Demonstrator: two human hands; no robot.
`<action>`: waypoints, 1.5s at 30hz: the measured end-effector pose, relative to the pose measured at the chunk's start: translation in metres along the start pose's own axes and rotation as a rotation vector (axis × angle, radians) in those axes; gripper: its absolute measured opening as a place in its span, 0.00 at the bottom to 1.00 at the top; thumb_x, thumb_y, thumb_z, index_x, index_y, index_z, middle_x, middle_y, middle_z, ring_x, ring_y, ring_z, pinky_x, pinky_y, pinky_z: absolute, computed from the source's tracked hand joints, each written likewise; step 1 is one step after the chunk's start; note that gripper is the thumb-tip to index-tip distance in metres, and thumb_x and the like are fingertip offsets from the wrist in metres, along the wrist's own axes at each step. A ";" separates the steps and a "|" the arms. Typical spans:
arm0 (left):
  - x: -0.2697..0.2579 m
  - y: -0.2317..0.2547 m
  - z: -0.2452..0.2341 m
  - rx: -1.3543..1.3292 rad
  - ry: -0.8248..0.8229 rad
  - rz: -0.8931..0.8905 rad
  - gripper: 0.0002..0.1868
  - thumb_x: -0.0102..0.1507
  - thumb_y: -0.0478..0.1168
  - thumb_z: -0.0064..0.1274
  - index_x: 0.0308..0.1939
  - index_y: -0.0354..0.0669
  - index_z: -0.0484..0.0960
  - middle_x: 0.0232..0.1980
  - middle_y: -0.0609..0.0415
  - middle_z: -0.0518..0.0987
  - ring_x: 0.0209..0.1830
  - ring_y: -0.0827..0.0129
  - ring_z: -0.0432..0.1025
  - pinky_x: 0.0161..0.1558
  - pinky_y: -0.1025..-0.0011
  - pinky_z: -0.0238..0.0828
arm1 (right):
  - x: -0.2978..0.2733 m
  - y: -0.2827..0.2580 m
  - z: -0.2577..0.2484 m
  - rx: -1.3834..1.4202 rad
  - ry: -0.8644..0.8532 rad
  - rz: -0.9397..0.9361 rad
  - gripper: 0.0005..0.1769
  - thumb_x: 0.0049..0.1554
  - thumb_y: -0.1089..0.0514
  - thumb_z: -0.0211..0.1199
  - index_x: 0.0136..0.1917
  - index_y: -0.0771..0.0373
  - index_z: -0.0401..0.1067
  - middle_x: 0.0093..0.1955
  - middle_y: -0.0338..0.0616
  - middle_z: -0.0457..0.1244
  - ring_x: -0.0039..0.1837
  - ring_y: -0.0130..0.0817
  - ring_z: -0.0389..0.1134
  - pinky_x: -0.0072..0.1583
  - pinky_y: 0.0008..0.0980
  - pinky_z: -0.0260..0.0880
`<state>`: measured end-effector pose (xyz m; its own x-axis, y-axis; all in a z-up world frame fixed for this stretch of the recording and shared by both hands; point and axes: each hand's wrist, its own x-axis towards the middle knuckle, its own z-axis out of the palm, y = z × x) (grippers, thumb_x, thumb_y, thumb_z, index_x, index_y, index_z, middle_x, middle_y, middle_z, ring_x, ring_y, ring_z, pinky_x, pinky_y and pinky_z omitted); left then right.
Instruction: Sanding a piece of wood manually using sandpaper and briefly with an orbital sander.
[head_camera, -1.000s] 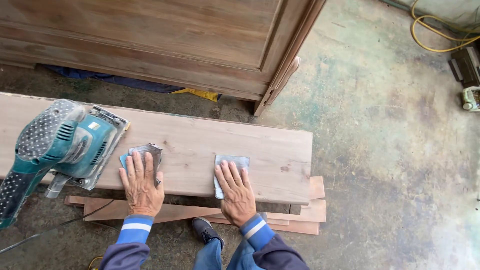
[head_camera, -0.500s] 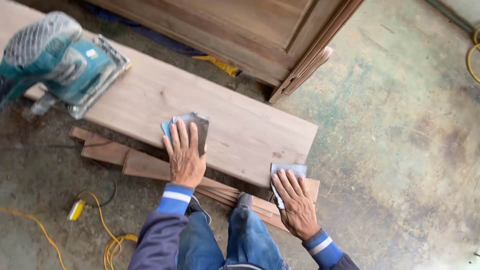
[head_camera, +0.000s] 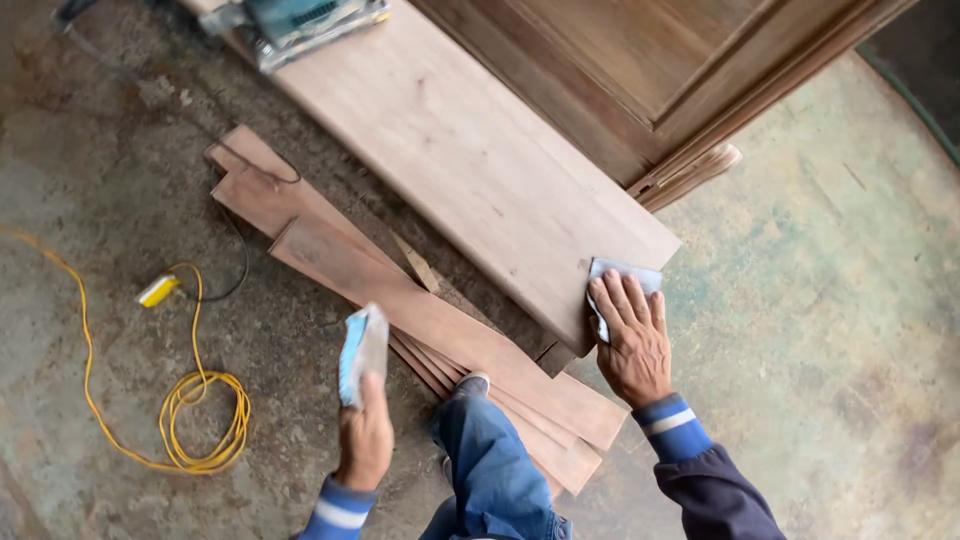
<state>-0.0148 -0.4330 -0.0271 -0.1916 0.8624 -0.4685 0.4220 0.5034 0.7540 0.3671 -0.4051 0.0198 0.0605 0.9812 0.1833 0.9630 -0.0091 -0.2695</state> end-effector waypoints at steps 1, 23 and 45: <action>-0.025 -0.021 -0.011 -0.022 0.026 -0.012 0.36 0.74 0.58 0.31 0.70 0.32 0.74 0.61 0.35 0.84 0.60 0.54 0.79 0.60 0.65 0.72 | 0.008 0.005 0.008 0.001 -0.006 -0.036 0.26 0.64 0.53 0.53 0.75 0.55 0.65 0.79 0.46 0.57 0.81 0.46 0.52 0.79 0.56 0.44; -0.121 0.048 0.213 -0.523 0.757 -0.331 0.28 0.75 0.51 0.36 0.58 0.23 0.76 0.52 0.24 0.78 0.52 0.41 0.70 0.52 0.56 0.67 | 0.239 0.050 0.029 0.133 -0.226 -0.972 0.36 0.56 0.60 0.58 0.77 0.62 0.59 0.81 0.52 0.52 0.81 0.51 0.50 0.78 0.52 0.46; -0.199 0.115 0.429 -1.305 1.476 -0.467 0.35 0.69 0.59 0.38 0.68 0.34 0.69 0.66 0.46 0.75 0.64 0.60 0.71 0.62 0.62 0.66 | 0.178 -0.013 0.071 0.230 -1.116 -1.075 0.27 0.60 0.40 0.53 0.66 0.53 0.72 0.74 0.36 0.64 0.80 0.37 0.56 0.84 0.48 0.40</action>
<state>0.4518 -0.5690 -0.0445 -0.7942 -0.2841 -0.5372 -0.5000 -0.1968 0.8434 0.3466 -0.2163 -0.0115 -0.9204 0.1502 -0.3610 0.3594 0.6885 -0.6300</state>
